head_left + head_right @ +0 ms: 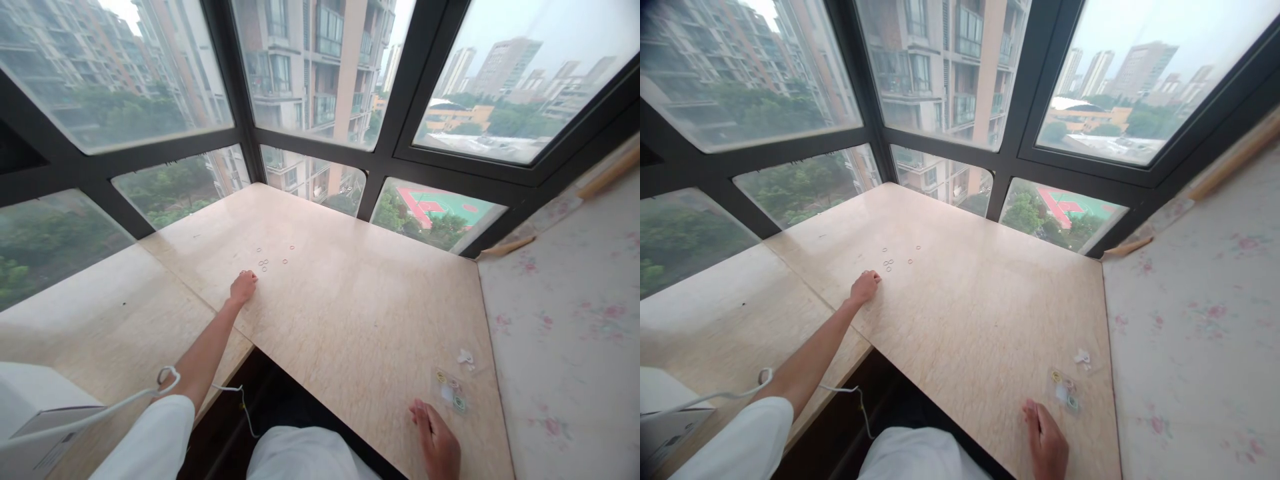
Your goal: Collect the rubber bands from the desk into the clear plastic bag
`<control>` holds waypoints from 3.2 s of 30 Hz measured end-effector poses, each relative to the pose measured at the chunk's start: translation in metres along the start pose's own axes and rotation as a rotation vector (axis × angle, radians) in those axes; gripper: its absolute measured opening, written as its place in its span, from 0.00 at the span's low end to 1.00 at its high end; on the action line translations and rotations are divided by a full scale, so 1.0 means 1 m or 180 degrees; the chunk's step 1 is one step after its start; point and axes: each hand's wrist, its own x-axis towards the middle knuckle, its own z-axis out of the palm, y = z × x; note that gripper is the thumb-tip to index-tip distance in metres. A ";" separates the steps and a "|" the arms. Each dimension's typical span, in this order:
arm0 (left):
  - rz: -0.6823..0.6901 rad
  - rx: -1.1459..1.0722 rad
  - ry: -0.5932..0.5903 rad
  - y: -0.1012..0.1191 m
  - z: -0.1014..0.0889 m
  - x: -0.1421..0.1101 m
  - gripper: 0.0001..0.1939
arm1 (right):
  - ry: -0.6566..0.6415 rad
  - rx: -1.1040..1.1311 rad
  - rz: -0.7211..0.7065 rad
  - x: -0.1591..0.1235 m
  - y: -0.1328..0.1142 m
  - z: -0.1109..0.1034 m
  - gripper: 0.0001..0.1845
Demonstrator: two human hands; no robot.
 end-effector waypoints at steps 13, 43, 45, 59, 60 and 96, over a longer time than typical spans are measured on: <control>0.0887 -0.1006 -0.0229 0.083 0.009 -0.024 0.07 | 0.0045 -0.0198 -0.0258 0.000 -0.019 -0.004 0.29; 0.3839 -0.0920 -0.1988 0.377 0.124 -0.280 0.15 | 0.0424 0.0025 -0.0556 0.009 -0.023 -0.004 0.22; 0.3815 -0.0855 -0.1997 0.378 0.124 -0.281 0.17 | 0.0429 0.0031 -0.0563 0.009 -0.023 -0.004 0.21; 0.3024 -0.1999 -0.2022 0.338 0.110 -0.252 0.16 | 0.0431 0.0023 -0.0479 0.007 -0.024 -0.003 0.23; 0.2846 -0.2156 -0.2000 0.327 0.109 -0.247 0.16 | 0.0427 0.0014 -0.0472 0.006 -0.024 -0.003 0.23; 0.1344 -0.2432 0.0044 0.101 0.090 -0.174 0.11 | -0.1992 -0.1675 -0.2915 0.227 -0.445 0.343 0.16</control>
